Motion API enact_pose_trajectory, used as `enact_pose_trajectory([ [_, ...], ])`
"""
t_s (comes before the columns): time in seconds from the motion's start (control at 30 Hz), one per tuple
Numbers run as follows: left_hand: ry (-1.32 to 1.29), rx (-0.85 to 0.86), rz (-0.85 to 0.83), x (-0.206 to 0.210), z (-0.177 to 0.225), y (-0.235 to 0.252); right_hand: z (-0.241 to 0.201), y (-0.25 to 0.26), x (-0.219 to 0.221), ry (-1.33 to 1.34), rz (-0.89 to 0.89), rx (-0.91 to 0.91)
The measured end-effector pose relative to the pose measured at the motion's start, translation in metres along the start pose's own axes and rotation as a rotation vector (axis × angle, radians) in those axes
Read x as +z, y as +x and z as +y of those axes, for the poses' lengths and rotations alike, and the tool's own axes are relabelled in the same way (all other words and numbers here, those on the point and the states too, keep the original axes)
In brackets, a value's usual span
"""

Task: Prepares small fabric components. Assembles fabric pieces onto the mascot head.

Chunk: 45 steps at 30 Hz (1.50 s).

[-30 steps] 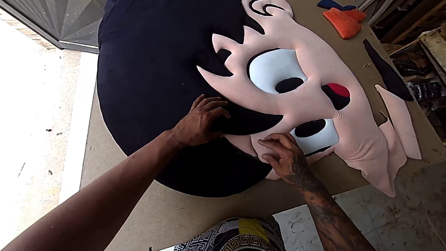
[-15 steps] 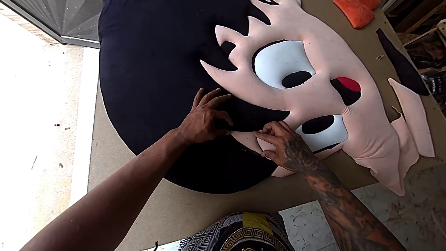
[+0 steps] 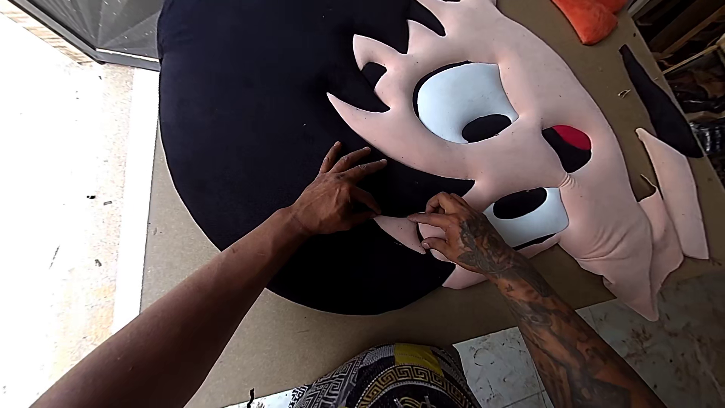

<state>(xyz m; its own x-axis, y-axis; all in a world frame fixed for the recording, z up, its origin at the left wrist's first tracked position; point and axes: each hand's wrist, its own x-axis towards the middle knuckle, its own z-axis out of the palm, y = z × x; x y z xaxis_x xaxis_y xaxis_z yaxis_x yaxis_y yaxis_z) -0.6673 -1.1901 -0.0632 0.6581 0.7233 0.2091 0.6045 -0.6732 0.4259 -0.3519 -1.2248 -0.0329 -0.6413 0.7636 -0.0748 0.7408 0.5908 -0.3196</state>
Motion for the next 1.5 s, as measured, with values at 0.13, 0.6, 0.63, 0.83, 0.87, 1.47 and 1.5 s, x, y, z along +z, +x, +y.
enact_pose_trajectory([
  [0.13,-0.008,0.003,0.009,-0.001,0.001,0.000,0.002,0.000,0.002,0.056,0.031,-0.021],
  [0.6,-0.060,-0.020,0.027,-0.002,0.002,0.000,0.005,-0.004,0.007,0.139,0.103,-0.013],
  [0.63,-0.058,-0.024,0.024,-0.002,0.003,0.000,0.003,-0.004,0.008,0.131,0.111,-0.008],
  [0.83,-0.042,-0.047,0.018,-0.001,0.007,0.003,-0.005,-0.001,0.017,0.092,0.142,-0.003],
  [0.87,-0.041,-0.049,0.017,0.000,0.008,0.004,-0.006,-0.001,0.017,0.091,0.145,-0.012],
  [1.47,-0.043,-0.070,-0.007,0.000,0.009,0.009,-0.004,-0.010,0.021,0.127,0.262,-0.035],
  [1.5,-0.042,-0.067,-0.012,-0.001,0.009,0.009,-0.006,-0.011,0.022,0.122,0.264,-0.027],
])
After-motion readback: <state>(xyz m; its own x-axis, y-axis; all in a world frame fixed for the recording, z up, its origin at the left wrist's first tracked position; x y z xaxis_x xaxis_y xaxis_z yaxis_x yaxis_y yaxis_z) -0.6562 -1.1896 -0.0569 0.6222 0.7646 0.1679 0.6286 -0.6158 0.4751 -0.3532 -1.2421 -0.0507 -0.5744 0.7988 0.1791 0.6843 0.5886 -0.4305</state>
